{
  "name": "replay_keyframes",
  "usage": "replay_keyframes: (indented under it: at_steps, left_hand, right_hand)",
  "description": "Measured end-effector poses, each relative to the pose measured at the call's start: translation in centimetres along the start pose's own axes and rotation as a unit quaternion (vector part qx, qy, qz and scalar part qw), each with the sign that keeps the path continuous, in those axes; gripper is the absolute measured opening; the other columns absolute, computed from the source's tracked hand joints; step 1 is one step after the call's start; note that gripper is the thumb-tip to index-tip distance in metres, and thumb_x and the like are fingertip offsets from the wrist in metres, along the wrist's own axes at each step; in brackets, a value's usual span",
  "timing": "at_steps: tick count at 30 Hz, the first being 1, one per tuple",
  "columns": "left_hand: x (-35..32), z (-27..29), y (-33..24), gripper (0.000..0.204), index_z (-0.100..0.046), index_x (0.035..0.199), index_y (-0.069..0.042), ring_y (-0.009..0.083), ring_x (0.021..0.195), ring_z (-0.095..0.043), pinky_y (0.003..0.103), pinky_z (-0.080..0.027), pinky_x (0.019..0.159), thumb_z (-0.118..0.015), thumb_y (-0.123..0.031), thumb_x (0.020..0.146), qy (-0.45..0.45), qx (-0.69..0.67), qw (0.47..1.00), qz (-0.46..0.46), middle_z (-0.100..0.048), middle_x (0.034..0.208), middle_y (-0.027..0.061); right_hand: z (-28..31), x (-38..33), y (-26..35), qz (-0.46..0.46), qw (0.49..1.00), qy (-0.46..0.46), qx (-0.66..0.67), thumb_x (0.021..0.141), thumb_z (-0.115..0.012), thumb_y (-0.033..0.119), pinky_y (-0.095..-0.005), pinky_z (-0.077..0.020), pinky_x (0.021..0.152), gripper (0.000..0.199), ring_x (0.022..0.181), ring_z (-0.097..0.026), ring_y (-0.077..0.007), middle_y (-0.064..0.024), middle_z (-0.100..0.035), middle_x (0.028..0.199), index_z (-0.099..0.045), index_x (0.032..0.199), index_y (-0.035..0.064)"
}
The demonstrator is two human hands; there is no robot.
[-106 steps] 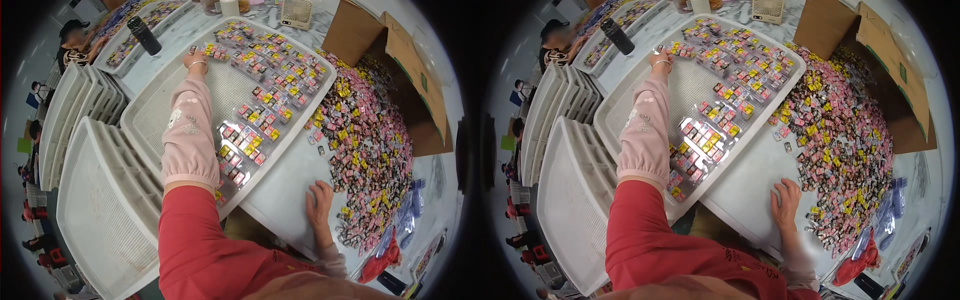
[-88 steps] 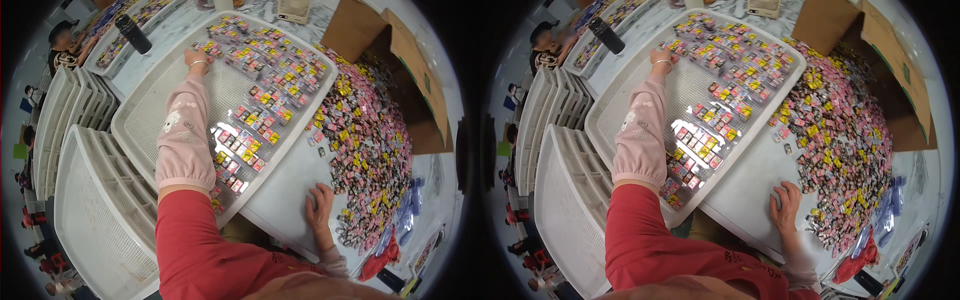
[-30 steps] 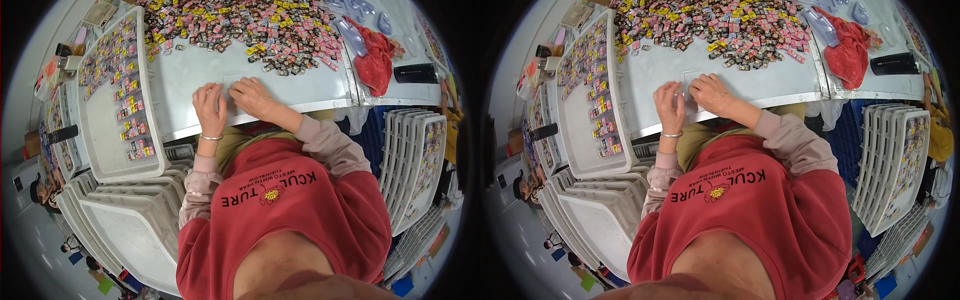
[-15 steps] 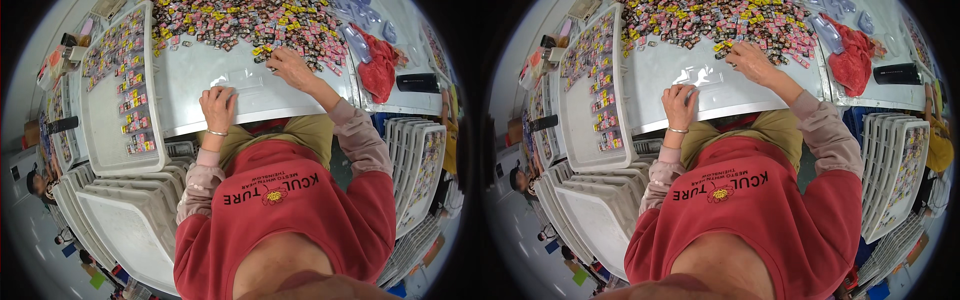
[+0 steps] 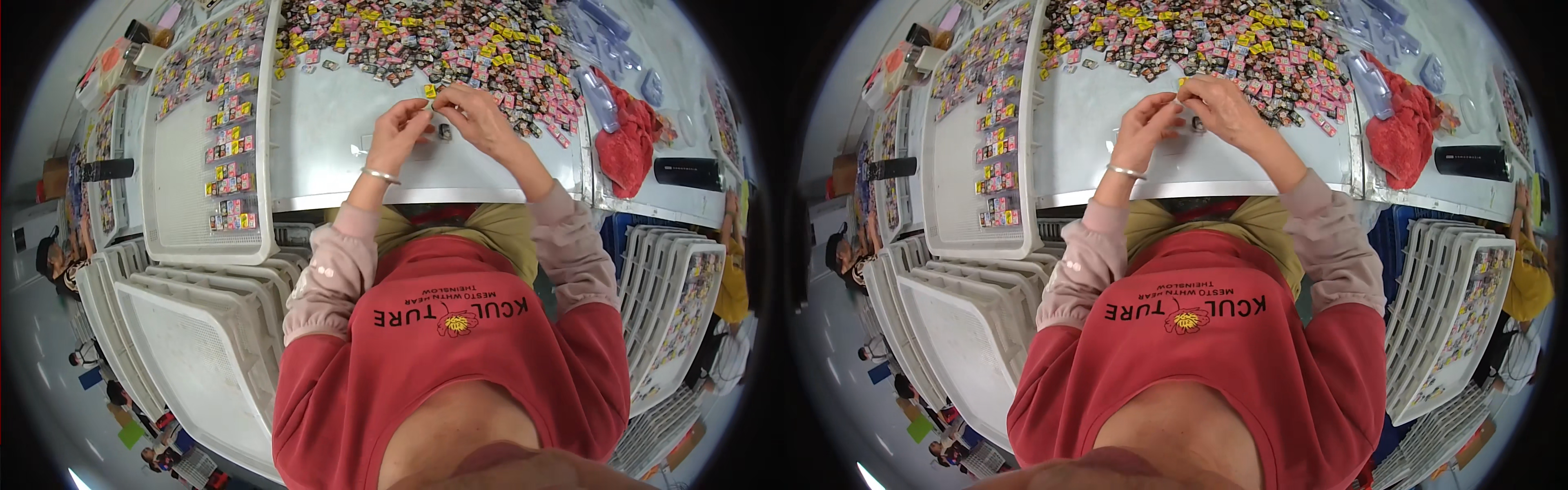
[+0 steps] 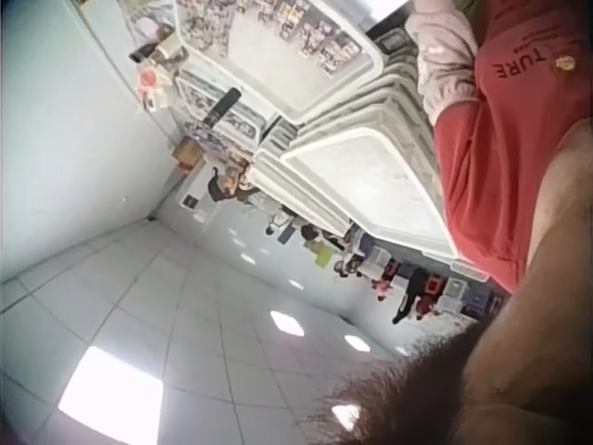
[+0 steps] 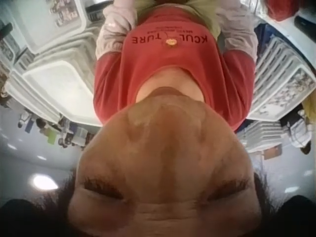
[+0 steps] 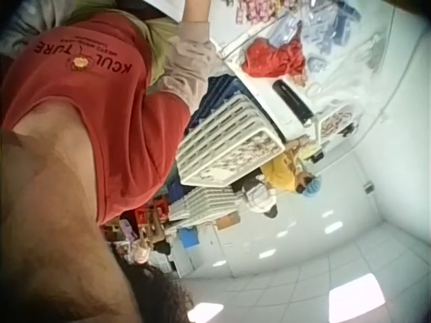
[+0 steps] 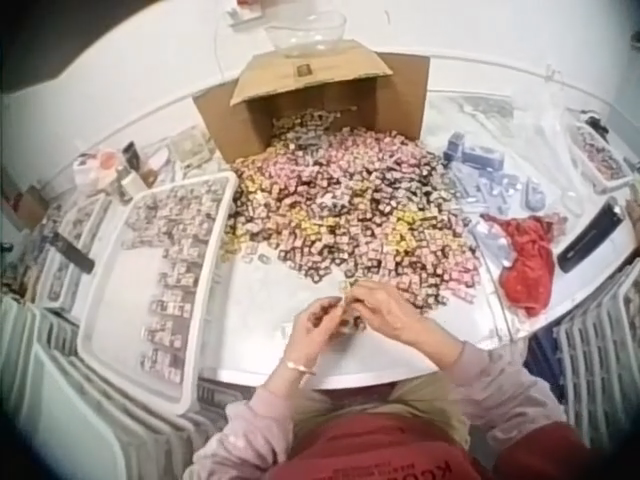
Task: Sort small toy components from a pile and arrange them on a tray.
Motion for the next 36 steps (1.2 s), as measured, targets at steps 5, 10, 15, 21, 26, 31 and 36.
replay_keyframes:
  at_steps: [5,10,15,21,26,31,36]
  left_hand:
    - [1.3,4.0,0.6,0.027,-0.059,0.111,0.0,0.0135,0.074,-0.062,0.026,-0.05,0.06,-0.055,-0.019,0.093,-0.086,-0.022,0.994,-0.062,-0.064,0.093,0.008]
    - [1.1,7.7,-2.0,0.025,-0.063,0.106,-0.001,0.0092,0.066,-0.055,0.024,-0.049,0.062,-0.055,-0.021,0.094,-0.147,-0.056,0.986,-0.054,-0.06,0.083,0.0039]
    - [0.6,5.0,-1.8,0.021,-0.065,0.103,-0.003,0.0089,0.067,-0.058,0.023,-0.05,0.06,-0.055,-0.018,0.092,-0.102,-0.02,0.993,-0.057,-0.064,0.084,0.0041]
    - [-0.2,-0.6,-0.4,0.026,-0.059,0.112,0.001,0.0151,0.078,-0.064,0.027,-0.054,0.067,-0.057,-0.017,0.092,0.027,-0.092,0.995,-0.014,-0.065,0.09,0.0082]
    - [-0.7,0.1,-1.5,0.024,-0.058,0.108,0.002,0.0188,0.079,-0.065,0.03,-0.054,0.072,-0.057,-0.016,0.093,0.025,-0.239,0.971,0.005,-0.064,0.091,0.0097]
    - [-1.1,1.2,-1.6,0.023,-0.059,0.104,0.002,0.0193,0.079,-0.066,0.03,-0.055,0.072,-0.056,-0.018,0.093,0.022,-0.242,0.969,0.038,-0.064,0.089,0.0094]
    - [-0.9,2.7,-1.1,0.021,-0.059,0.102,0.001,0.0189,0.078,-0.066,0.03,-0.056,0.072,-0.059,-0.018,0.091,0.017,-0.313,0.948,0.058,-0.065,0.088,0.0094]
  right_hand:
    - [1.0,-2.3,-3.0,-0.065,0.99,-0.121,-0.045,0.08,-0.062,0.003,-0.033,-0.0474,0.061,0.017,0.071,-0.06,-0.0261,-0.0101,-0.06,0.08,-0.062,0.097,0.0028]
    - [-3.2,-4.8,-2.4,-0.071,0.984,0.047,-0.159,0.075,-0.067,0.013,-0.0397,-0.049,0.071,0.023,0.087,-0.058,-0.029,-0.0106,-0.056,0.094,-0.063,0.098,0.0062]
    - [-3.0,-4.2,-3.7,-0.135,0.983,0.033,-0.116,0.076,-0.067,0.009,-0.0328,-0.049,0.07,0.028,0.084,-0.058,-0.0224,-0.0089,-0.056,0.092,-0.061,0.103,0.0061]
    - [-2.1,-2.6,-3.8,-0.205,0.912,-0.097,0.34,0.087,-0.064,0.012,-0.0207,-0.0455,0.063,0.018,0.073,-0.059,-0.0076,-0.001,-0.062,0.087,-0.059,0.101,0.0028]
    - [-3.3,-2.1,-4.6,-0.306,0.802,-0.106,0.501,0.086,-0.066,0.012,-0.0213,-0.0457,0.062,0.017,0.075,-0.061,-0.0085,-0.001,-0.065,0.084,-0.06,0.1,0.0046]
    - [-4.1,-1.1,-4.2,-0.279,0.82,-0.109,0.488,0.082,-0.068,0.008,-0.0211,-0.0469,0.059,0.013,0.07,-0.059,-0.007,-0.0015,-0.065,0.08,-0.062,0.094,0.0041]
    - [-2.0,1.6,1.3,-0.048,0.976,-0.067,0.202,0.08,-0.065,-0.002,-0.0247,-0.0504,0.074,0.02,0.083,-0.061,-0.0096,-0.0042,-0.063,0.091,-0.064,0.1,0.0007]
Point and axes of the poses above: each hand's wrist, its own x-axis towards the middle knuckle, its own z-axis out of the back of the hand, y = z × x, the point moved 9 cm from there along x, towards the middle knuckle
